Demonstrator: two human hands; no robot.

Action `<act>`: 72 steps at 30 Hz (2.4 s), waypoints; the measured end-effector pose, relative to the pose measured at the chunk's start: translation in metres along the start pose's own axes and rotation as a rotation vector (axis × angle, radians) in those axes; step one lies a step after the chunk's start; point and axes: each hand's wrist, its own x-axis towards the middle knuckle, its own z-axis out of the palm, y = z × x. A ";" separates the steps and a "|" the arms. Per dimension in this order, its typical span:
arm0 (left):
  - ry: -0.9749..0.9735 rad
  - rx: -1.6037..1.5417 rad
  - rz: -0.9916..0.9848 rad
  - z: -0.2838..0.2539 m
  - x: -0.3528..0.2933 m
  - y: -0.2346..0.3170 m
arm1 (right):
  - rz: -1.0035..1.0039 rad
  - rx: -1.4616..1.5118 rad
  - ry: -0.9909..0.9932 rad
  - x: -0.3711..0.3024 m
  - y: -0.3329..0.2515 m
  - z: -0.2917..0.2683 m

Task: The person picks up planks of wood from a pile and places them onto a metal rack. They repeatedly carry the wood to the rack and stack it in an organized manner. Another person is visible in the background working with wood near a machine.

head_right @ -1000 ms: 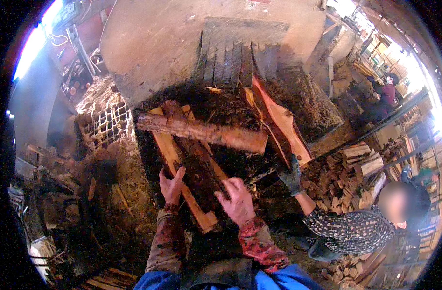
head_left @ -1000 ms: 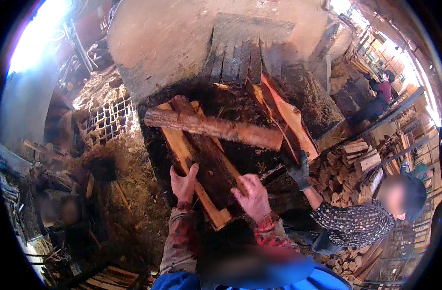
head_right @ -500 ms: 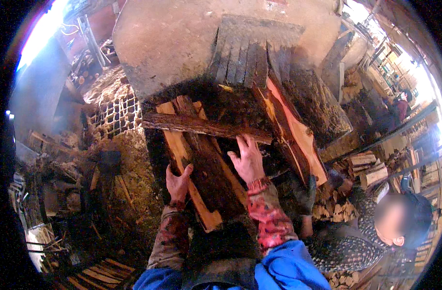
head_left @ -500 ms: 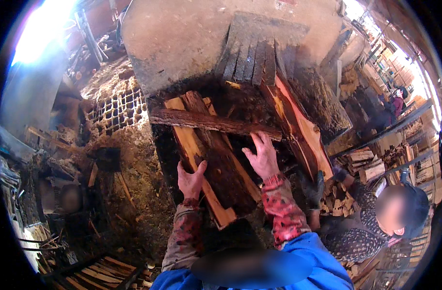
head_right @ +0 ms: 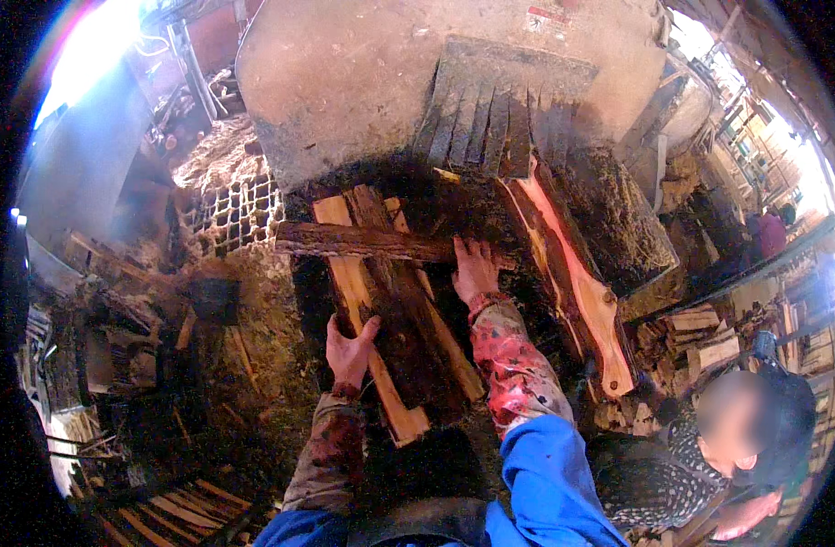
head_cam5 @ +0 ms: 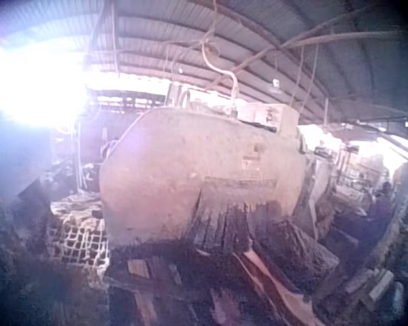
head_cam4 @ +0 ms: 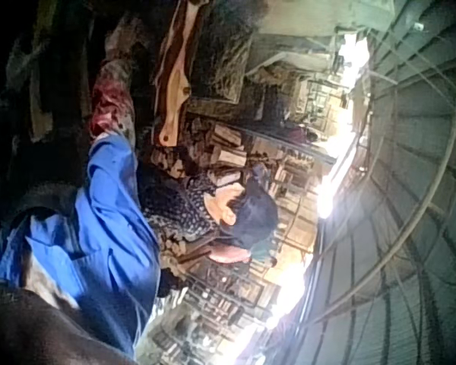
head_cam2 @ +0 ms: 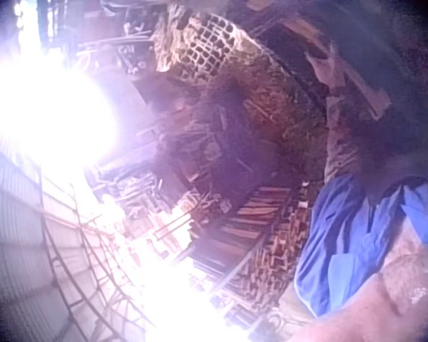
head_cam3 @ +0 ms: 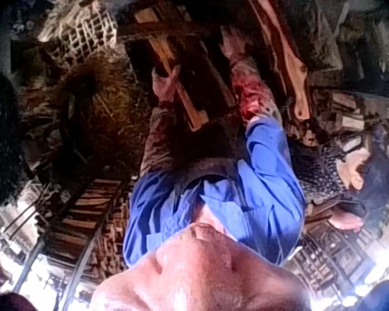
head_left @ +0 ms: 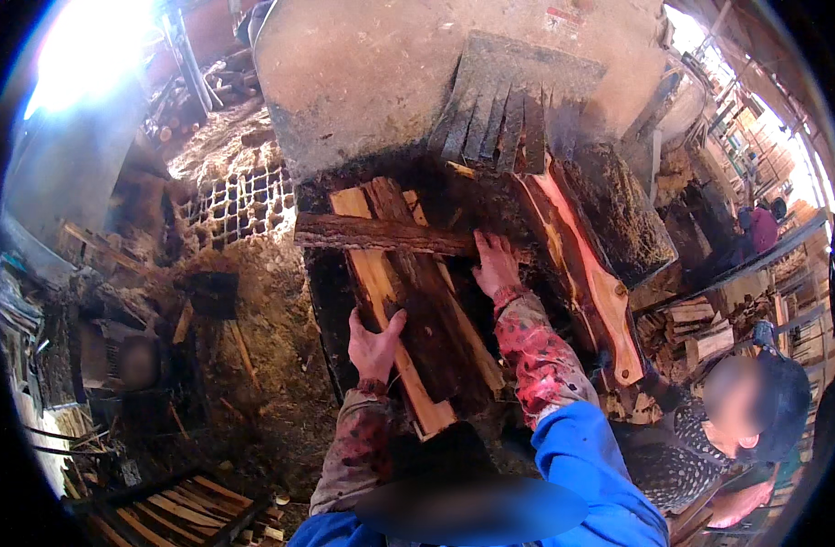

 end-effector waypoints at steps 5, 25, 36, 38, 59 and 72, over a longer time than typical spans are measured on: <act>-0.002 -0.089 0.000 -0.001 0.002 -0.005 | -0.041 -0.082 0.004 -0.005 -0.011 -0.014; 0.087 -0.035 0.055 -0.002 0.003 -0.006 | 0.039 0.709 -0.005 -0.170 -0.091 -0.069; 0.086 -0.141 0.111 0.002 0.007 -0.023 | -0.011 0.565 0.025 -0.172 -0.095 -0.069; 0.082 -0.164 0.133 0.002 0.007 -0.026 | -0.031 0.565 0.023 -0.172 -0.094 -0.072; 0.016 -0.263 0.157 0.002 0.009 -0.030 | 0.082 0.068 -0.087 -0.091 0.053 -0.008; 0.056 -0.330 0.134 0.005 -0.001 -0.010 | 0.098 0.581 -0.269 -0.051 0.017 -0.012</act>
